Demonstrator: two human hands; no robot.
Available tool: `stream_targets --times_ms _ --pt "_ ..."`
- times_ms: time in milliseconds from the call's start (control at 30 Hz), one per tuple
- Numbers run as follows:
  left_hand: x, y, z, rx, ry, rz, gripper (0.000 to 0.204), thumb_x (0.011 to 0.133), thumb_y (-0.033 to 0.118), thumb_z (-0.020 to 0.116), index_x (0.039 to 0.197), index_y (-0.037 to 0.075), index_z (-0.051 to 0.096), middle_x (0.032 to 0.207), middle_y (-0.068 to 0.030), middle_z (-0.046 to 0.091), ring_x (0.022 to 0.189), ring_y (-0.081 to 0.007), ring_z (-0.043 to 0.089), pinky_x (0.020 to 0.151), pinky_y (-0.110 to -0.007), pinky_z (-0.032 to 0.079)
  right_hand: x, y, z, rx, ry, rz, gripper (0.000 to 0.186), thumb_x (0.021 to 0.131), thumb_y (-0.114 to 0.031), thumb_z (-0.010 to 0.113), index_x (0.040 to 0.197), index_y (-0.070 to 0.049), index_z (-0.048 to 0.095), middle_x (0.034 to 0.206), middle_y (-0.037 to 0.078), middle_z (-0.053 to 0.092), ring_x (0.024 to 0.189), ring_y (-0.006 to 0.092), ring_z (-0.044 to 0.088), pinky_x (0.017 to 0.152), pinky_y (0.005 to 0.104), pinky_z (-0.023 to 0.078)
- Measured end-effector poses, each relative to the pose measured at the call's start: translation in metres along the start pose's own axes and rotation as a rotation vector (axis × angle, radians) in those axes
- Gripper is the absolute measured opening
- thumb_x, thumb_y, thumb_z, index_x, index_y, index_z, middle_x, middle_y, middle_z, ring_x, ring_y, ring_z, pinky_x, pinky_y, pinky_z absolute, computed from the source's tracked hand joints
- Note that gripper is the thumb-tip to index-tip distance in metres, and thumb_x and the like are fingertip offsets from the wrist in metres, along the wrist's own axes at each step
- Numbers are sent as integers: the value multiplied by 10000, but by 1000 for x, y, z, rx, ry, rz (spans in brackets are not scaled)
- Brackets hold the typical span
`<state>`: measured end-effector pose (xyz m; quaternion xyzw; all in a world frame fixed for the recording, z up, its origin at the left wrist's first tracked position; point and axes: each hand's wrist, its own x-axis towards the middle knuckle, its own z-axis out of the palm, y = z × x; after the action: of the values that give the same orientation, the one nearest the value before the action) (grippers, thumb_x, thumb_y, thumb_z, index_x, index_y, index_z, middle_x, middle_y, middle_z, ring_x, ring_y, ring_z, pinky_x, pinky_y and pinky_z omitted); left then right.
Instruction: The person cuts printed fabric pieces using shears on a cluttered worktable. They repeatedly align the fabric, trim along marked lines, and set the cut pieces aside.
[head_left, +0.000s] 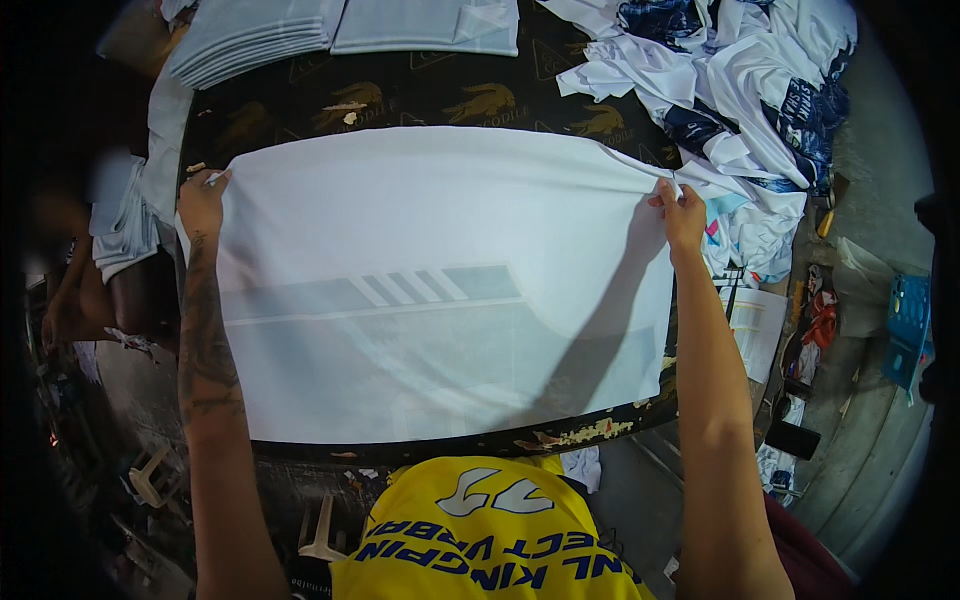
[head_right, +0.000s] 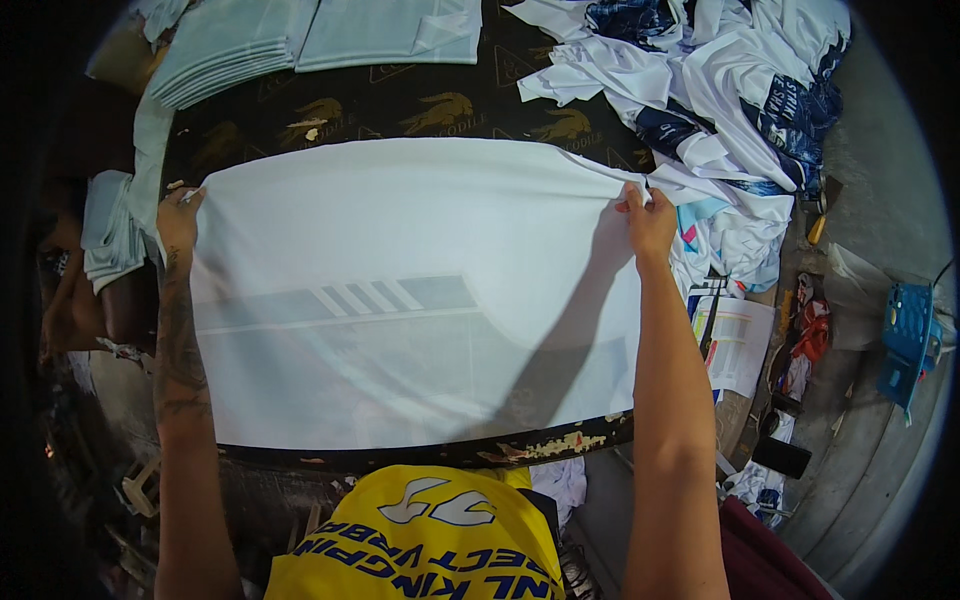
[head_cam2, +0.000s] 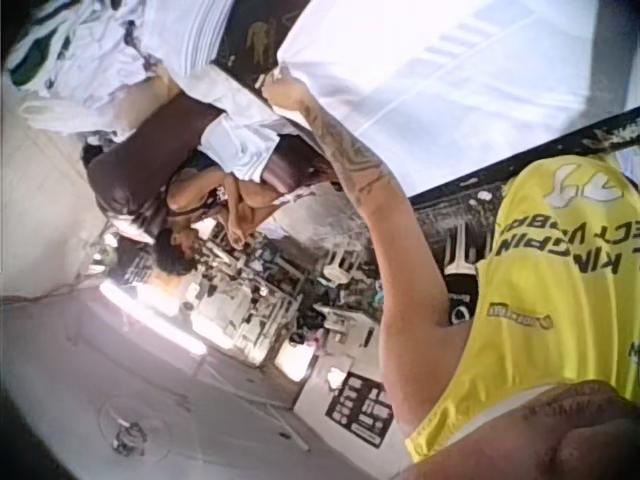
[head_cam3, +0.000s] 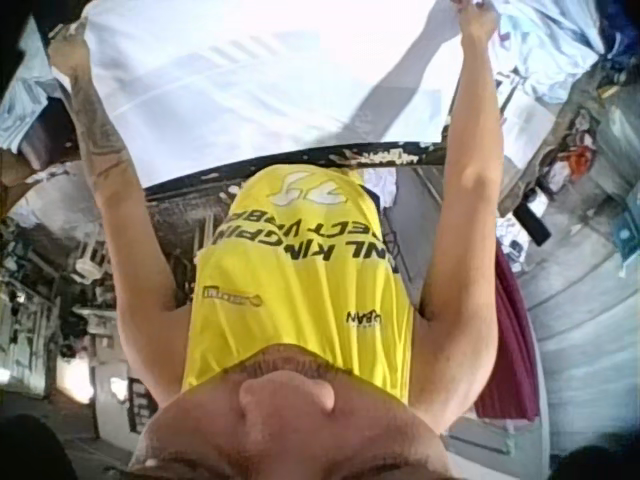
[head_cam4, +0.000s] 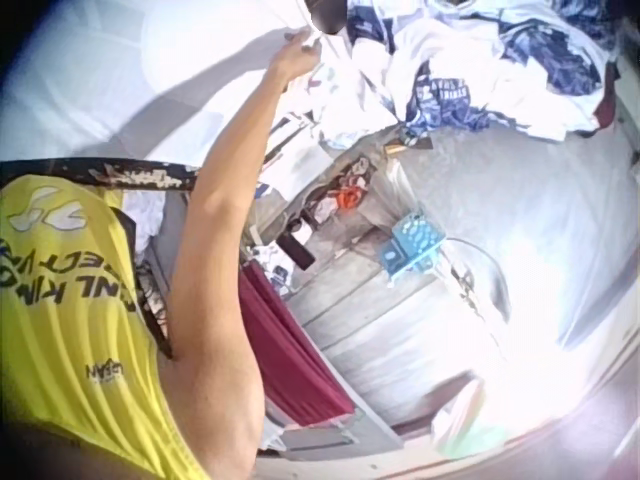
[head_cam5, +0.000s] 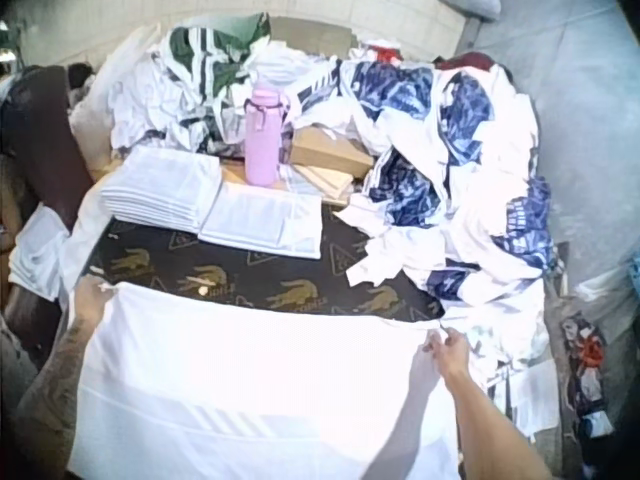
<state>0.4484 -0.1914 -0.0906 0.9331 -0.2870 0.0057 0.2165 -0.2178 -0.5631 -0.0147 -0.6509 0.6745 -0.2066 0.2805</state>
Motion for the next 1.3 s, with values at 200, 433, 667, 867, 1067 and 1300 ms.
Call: stream_targets --times_ms 200,433,667,867,1067,1300 --pt "-55 23 -3 19 125 -14 599 936 381 810 1470 174 632 988 -161 770 926 -349 746 857 -446 567 6 -10 3 93 -49 -11 383 993 -353 789 1097 10 722 696 33 699 609 90 549 596 289 423" --pt "-175 -3 -36 475 19 30 783 1077 701 425 1731 300 263 1794 -123 225 1652 -398 181 1268 -744 111 -159 80 -86 -128 -213 -161 143 986 -138 734 972 3 719 825 126 731 758 183 678 719 364 533" --pt "-253 146 -26 19 -117 545 549 944 275 774 1440 109 605 1491 -140 601 1451 -379 492 1239 -546 320 -326 142 -83 -308 -34 12 311 916 -240 847 997 18 693 866 136 711 773 226 684 713 378 553" --pt "-492 312 -25 -325 -1267 1315 387 860 107 694 1246 87 726 1244 -125 675 1247 -331 611 1087 -459 488 -327 139 -89 -106 -212 209 349 958 -308 787 890 18 684 788 193 711 730 384 693 702 480 526" --pt "-399 364 18 -84 -659 718 455 933 169 716 1363 52 626 1349 -143 636 1310 -336 554 1139 -466 430 -317 148 -108 -36 -331 218 357 984 -313 759 853 15 714 771 186 734 735 392 714 708 497 534" --pt "-426 417 55 82 -396 949 889 963 579 682 1693 196 349 1760 -162 261 1639 -388 179 1296 -676 123 -315 184 -101 34 -339 87 281 914 -266 817 849 -7 729 762 196 718 729 390 715 695 474 538"
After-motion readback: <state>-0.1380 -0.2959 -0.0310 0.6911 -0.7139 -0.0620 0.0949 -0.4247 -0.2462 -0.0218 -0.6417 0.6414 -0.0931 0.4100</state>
